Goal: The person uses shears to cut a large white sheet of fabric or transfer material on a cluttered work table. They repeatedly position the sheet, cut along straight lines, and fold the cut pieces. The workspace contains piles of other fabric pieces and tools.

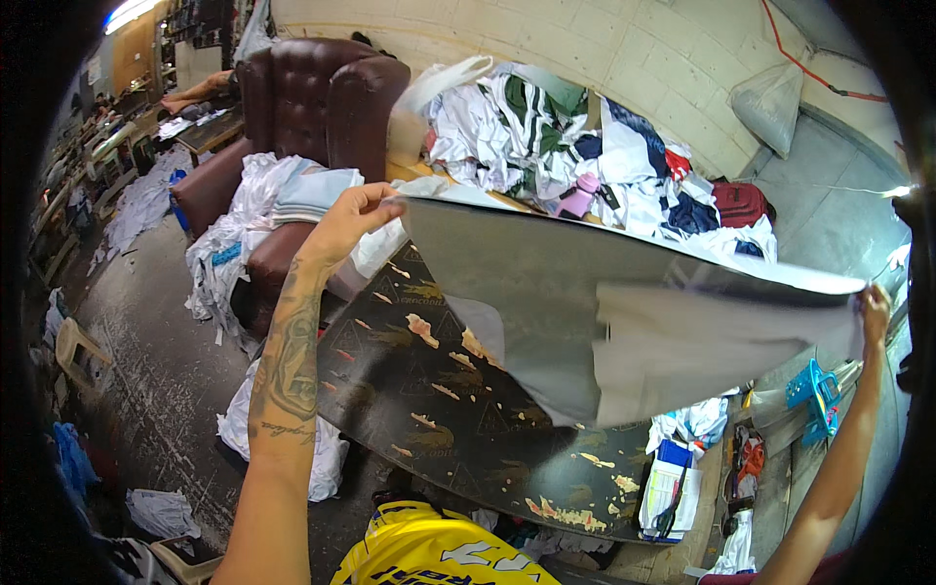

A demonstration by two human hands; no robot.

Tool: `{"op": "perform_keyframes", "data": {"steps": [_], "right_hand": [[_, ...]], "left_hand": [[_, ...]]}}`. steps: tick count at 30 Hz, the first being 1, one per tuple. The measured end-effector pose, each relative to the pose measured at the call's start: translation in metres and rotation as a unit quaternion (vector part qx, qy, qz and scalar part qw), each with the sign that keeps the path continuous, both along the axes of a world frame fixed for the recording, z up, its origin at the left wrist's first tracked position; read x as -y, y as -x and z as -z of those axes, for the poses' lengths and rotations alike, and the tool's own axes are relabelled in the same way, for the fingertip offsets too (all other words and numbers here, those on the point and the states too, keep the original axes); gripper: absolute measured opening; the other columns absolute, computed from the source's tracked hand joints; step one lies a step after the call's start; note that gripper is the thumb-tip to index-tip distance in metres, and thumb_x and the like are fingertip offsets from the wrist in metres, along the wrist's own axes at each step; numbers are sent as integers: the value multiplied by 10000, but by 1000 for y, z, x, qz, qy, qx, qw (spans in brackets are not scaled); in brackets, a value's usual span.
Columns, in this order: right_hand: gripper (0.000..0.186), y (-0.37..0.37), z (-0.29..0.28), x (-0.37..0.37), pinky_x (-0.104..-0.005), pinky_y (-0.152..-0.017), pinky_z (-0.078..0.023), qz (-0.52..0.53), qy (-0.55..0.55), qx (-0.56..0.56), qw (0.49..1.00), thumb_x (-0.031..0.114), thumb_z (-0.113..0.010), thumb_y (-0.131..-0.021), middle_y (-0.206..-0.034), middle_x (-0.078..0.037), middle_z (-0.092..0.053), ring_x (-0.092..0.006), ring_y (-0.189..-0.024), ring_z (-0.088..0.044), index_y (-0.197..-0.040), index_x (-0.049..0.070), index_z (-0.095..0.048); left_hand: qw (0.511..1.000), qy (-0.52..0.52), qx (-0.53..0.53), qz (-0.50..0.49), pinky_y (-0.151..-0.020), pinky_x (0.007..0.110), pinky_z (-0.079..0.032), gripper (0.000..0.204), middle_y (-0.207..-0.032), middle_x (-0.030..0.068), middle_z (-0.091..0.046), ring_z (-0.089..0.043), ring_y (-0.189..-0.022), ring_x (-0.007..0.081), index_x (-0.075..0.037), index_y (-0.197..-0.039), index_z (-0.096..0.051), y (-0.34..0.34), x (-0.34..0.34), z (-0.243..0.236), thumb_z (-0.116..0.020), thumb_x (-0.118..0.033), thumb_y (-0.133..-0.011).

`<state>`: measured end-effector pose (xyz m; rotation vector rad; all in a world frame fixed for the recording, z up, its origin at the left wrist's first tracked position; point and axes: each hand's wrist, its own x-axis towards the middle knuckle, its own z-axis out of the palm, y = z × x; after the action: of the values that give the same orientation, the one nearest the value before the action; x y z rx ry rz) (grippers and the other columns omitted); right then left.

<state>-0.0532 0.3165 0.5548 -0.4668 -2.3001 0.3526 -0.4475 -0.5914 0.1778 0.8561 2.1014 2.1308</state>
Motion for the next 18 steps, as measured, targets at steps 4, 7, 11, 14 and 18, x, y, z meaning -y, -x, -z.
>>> {"op": "perform_keyframes", "data": {"steps": [4,7,11,14,18], "right_hand": [[195,-79,79,-54,-260,-613,-440,-42,43,7,998,234,-682,-1056,-847,15,-669,-74,-691,-555,-1077,45,-724],[320,-128,148,-25,-332,-919,-548,128,-46,-30,990,129,-789,-972,-1128,-85,-714,-160,-1020,-671,-1248,-12,-709],[259,-187,223,97,-324,-969,-531,36,170,-94,980,173,-774,-969,-1138,-50,-708,-159,-1032,-665,-1160,7,-716],[232,-221,241,197,-285,-759,-523,-116,191,47,974,281,-800,-901,-889,-4,-703,-99,-843,-652,-928,67,-714],[145,-228,236,293,-273,-826,-550,-230,332,81,911,107,-782,-975,-964,-10,-745,-88,-914,-680,-1040,-17,-745]], "left_hand": [[984,79,-102,-119,-886,260,-526,178,-1006,21,-774,-663,-943,68,17,-1104,-780,-36,0,-65,-737,-124,-1004],[971,67,-206,-104,-854,273,-541,175,-969,30,-777,-676,-900,85,19,-1078,-786,-63,3,-101,-738,-129,-998],[909,199,-341,-133,-1102,377,-494,281,-1270,78,-754,-672,-1206,213,-33,-1253,-760,-85,61,-127,-682,-115,-995],[854,280,-348,-268,-1119,387,-491,352,-1341,131,-730,-665,-1264,263,-12,-1338,-713,-73,141,-156,-667,-184,-1034],[722,352,-449,-392,-996,444,-535,370,-1264,254,-728,-696,-1145,374,41,-1327,-683,-38,235,-186,-610,-231,-1086]]}}
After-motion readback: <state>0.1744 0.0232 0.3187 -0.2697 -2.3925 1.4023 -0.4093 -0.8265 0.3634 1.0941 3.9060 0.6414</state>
